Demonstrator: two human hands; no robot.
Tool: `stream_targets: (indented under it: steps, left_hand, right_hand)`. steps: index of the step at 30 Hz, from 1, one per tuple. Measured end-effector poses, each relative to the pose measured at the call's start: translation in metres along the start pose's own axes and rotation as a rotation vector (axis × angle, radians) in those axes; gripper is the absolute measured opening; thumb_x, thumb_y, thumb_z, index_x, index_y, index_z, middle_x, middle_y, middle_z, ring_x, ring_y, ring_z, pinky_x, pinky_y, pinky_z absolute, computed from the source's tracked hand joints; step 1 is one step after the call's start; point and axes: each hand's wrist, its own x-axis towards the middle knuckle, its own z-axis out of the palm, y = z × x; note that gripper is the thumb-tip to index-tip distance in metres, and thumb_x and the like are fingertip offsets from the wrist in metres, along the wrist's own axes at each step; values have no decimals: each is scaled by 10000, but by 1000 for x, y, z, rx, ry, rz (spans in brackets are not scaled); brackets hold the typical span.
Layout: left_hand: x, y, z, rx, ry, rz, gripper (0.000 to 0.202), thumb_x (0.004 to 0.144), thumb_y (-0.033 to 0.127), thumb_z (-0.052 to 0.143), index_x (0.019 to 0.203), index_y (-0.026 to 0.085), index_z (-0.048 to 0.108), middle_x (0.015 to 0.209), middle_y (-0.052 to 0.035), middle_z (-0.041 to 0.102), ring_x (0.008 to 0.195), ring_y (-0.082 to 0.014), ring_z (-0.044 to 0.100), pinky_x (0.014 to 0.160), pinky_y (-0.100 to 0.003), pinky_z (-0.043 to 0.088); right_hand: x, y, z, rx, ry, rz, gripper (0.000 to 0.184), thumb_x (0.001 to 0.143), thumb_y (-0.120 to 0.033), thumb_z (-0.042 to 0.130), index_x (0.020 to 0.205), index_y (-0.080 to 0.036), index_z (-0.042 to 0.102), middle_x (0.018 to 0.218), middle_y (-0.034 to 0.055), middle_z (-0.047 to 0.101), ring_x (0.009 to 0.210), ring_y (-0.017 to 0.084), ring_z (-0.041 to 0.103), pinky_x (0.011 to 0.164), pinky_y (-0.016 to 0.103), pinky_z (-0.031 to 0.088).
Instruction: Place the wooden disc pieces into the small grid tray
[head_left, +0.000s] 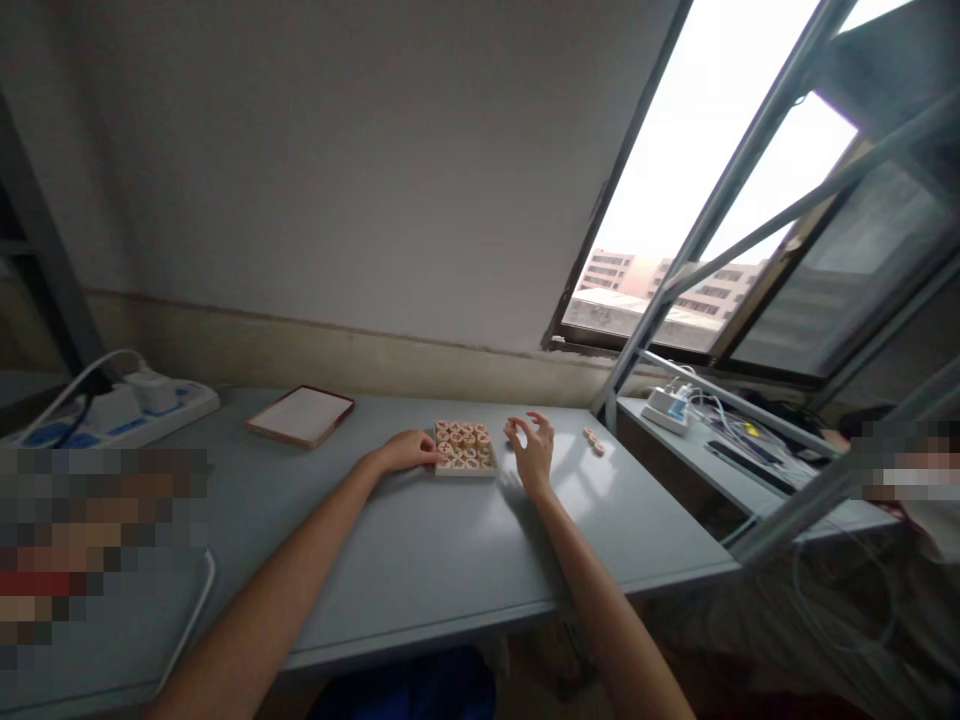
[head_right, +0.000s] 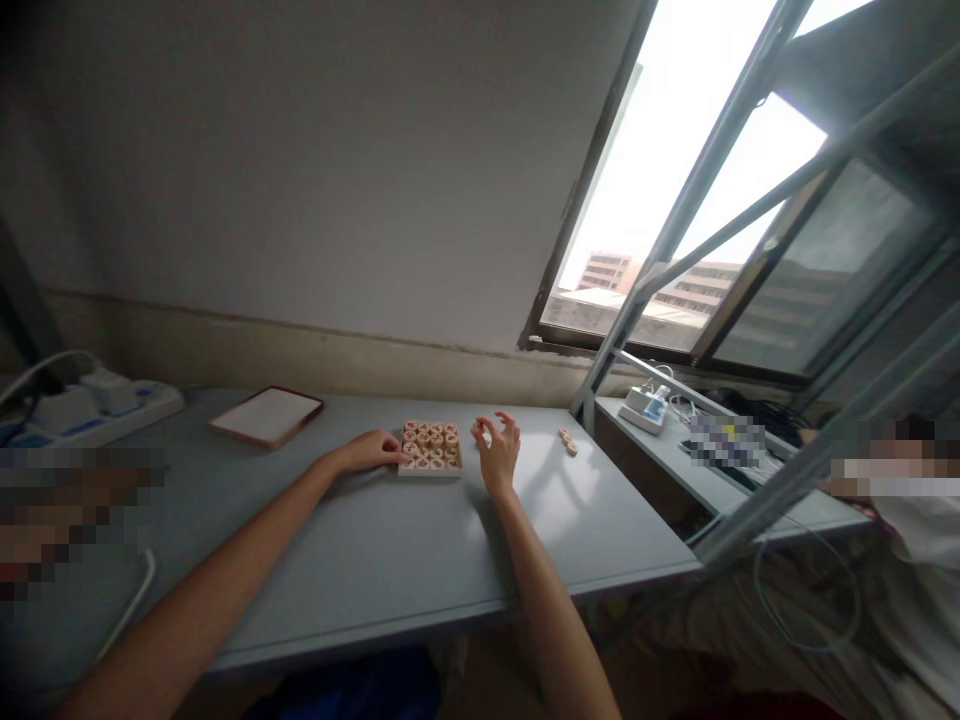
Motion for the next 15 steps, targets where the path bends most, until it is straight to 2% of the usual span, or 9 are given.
stream_targets:
  steps: [2,4,6,10,15]
  left_hand:
    - [1,-1,1,6,-4,-13,452,682,541,478,596,121,621,506,10,502,487,-95,389,492,-216,251]
    - [1,-3,1,9,-4,-22,458,682,545,478,605,122,634,506,6,513,487,-97,399,493,-218,256]
    - [2,-4,2,1,-5,-23,483,686,567,465,614,124,643,498,5,512,486,-98,404,489,-219,257]
    - [2,-4,2,-42,-34,-42,533,689,611,442,624,121,642,449,15,462,448,-92,390,474,-221,262]
    - [0,-2,1,-58,-37,-59,545,695,623,431,625,120,629,443,19,455,415,-82,368,455,-222,250]
  right_hand:
    - [1,-22,2,45,46,-90,215,796,-353,511,938,-237,623,1102,65,456,984,199,425,873,359,337]
    - [-2,-41,7,77,6,-159,194,786,-337,533,936,-248,620,1020,55,482,946,197,433,848,344,350]
    - [-8,-53,13,84,-42,-161,181,782,-325,544,932,-257,618,936,46,503,903,198,443,809,331,367]
    - [-20,-57,21,112,-193,-170,170,786,-311,546,931,-247,608,866,30,549,849,189,468,755,295,382]
    - [-24,-51,23,94,-340,-270,183,774,-299,573,949,-261,606,994,21,568,945,192,463,804,297,360]
